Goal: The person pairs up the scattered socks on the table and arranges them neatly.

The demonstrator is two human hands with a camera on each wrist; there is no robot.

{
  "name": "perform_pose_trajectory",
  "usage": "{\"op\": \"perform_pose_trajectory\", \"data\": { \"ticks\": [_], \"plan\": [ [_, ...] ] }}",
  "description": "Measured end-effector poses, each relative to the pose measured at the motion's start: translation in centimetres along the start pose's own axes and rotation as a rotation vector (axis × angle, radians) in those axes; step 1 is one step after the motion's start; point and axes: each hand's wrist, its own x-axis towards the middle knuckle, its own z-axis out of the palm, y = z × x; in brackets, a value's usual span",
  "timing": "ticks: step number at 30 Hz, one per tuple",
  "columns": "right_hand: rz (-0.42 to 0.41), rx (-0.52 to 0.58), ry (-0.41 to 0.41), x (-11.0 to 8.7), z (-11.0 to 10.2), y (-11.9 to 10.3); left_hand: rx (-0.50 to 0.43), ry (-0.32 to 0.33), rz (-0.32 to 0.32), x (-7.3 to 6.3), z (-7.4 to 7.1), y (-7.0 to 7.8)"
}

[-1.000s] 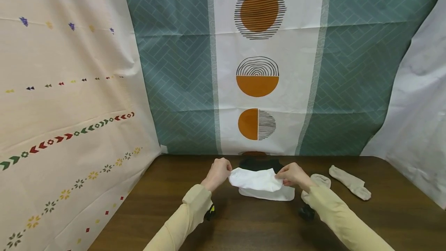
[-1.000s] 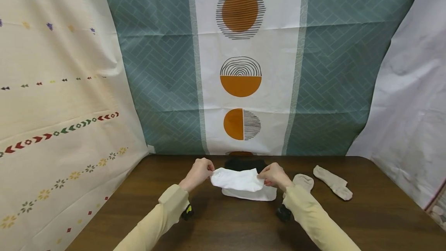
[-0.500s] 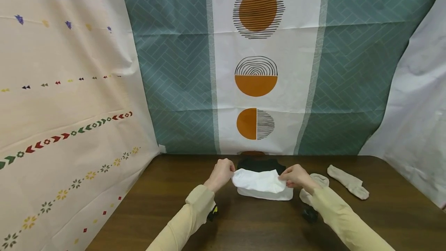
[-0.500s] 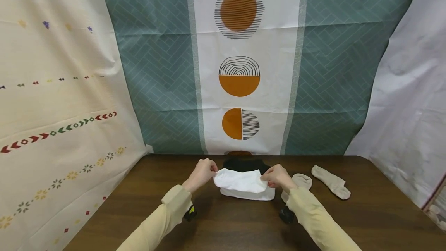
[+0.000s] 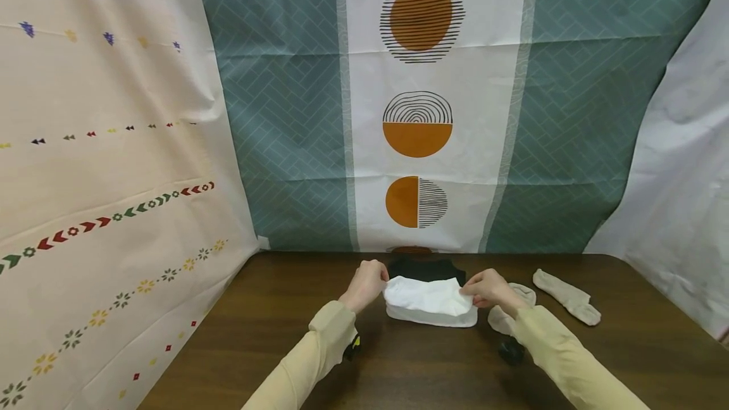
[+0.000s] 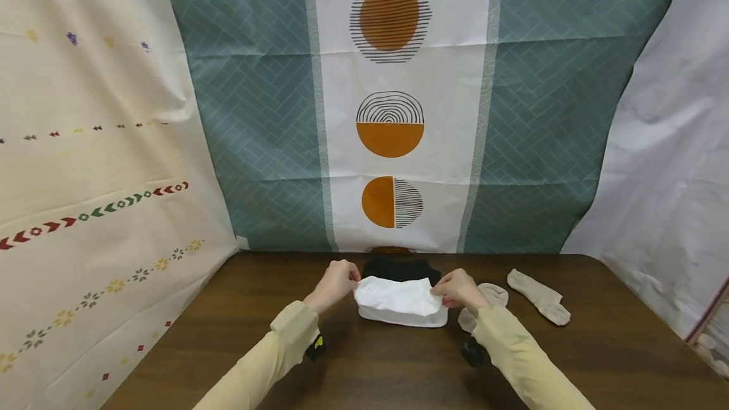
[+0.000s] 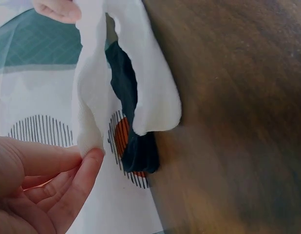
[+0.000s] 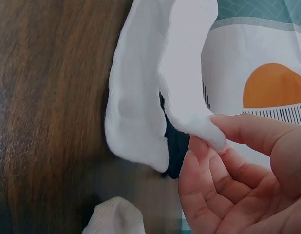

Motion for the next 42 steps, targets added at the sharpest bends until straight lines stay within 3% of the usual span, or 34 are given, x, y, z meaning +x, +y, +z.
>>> {"op": "perform_pose_trajectory", "data": {
  "ticks": [9, 17, 42],
  "plan": [
    [-0.022, -0.023, -0.067, 0.1, -0.5, 0.9, -0.038, -0.027, 0.01, -0.2, 1.0, -0.1],
    [0.015, -0.024, -0.009, -0.7, 0.0, 0.9, -0.019, -0.005, 0.025, -0.4, 2.0, -0.3],
    [0.033, -0.036, -0.006, 0.0, 0.2, 2.0, 0.077, -0.02, -0.051, 0.1, 3.0, -0.7]
  ]
}}
